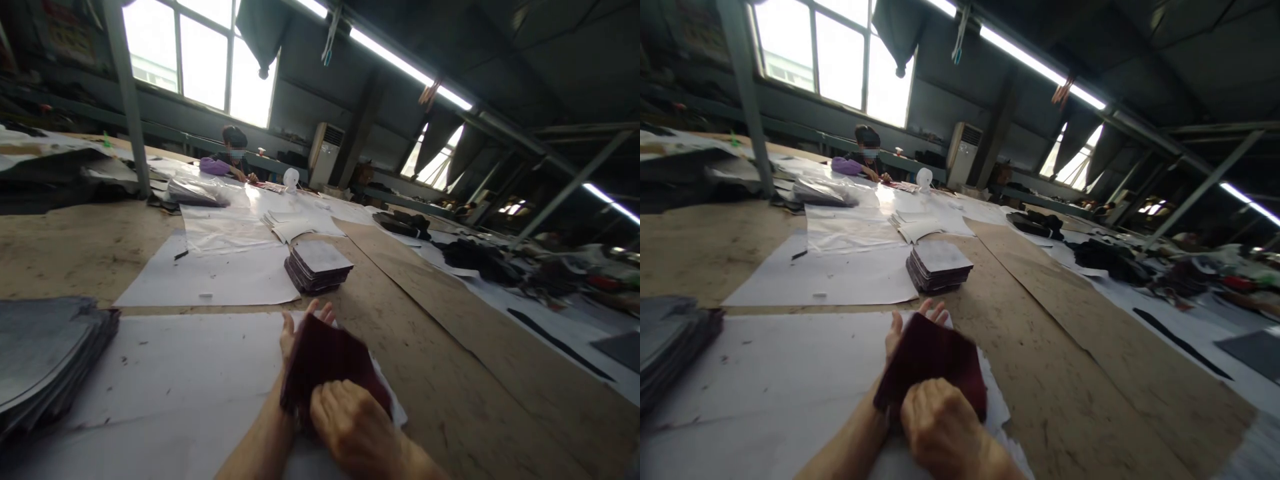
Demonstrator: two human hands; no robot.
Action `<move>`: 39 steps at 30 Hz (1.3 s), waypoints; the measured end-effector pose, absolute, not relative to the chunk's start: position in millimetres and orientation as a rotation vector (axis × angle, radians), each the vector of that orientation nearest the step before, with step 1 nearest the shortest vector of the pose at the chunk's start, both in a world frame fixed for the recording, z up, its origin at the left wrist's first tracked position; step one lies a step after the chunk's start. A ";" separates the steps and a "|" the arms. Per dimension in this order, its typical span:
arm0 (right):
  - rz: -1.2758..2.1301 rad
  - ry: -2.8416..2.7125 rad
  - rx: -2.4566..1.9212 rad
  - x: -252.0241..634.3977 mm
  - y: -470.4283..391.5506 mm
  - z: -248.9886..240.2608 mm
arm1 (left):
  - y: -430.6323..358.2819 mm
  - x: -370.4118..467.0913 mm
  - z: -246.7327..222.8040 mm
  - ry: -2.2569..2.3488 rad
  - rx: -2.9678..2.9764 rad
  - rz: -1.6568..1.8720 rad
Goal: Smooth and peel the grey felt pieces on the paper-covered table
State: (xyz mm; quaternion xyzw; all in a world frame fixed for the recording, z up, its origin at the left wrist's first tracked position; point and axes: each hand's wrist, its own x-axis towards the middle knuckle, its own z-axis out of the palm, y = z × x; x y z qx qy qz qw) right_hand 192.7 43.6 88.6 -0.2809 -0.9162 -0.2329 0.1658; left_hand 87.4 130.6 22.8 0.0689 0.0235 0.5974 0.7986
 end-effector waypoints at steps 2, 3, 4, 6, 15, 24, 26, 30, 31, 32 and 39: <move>-0.650 -2.606 -0.772 195.3 39.4 91.5 | 131.2 82.6 24.3 0.003 0.139 1.345; -0.696 -2.543 -0.791 199.7 39.1 96.5 | 131.8 80.9 24.3 -0.014 0.131 1.373; -0.766 -2.449 -0.824 205.0 40.0 102.4 | 132.6 79.9 24.0 -0.024 0.122 1.396; -0.872 -2.224 -0.889 215.3 43.8 112.4 | 134.2 80.2 22.6 -0.019 0.108 1.421; 0.650 -1.057 -1.528 228.5 56.0 102.8 | 125.6 89.2 29.2 0.115 0.416 1.235; 0.994 -0.732 -1.374 252.3 49.4 81.7 | 120.2 100.3 23.8 0.363 0.740 0.976; 1.041 -0.798 -1.387 261.6 44.6 87.8 | 118.3 99.4 25.3 0.368 0.791 0.943; 1.137 -0.989 -1.431 283.8 40.2 118.8 | 113.1 98.2 30.4 0.357 0.911 0.800; 1.179 -1.038 -1.458 287.1 39.3 127.0 | 112.2 98.3 32.0 0.355 0.941 0.760; 1.225 -1.084 -1.485 288.9 37.8 133.9 | 111.6 98.5 33.6 0.354 0.969 0.728; 1.190 -1.027 -1.416 278.7 2.6 122.7 | 110.2 100.7 51.5 0.374 1.025 0.738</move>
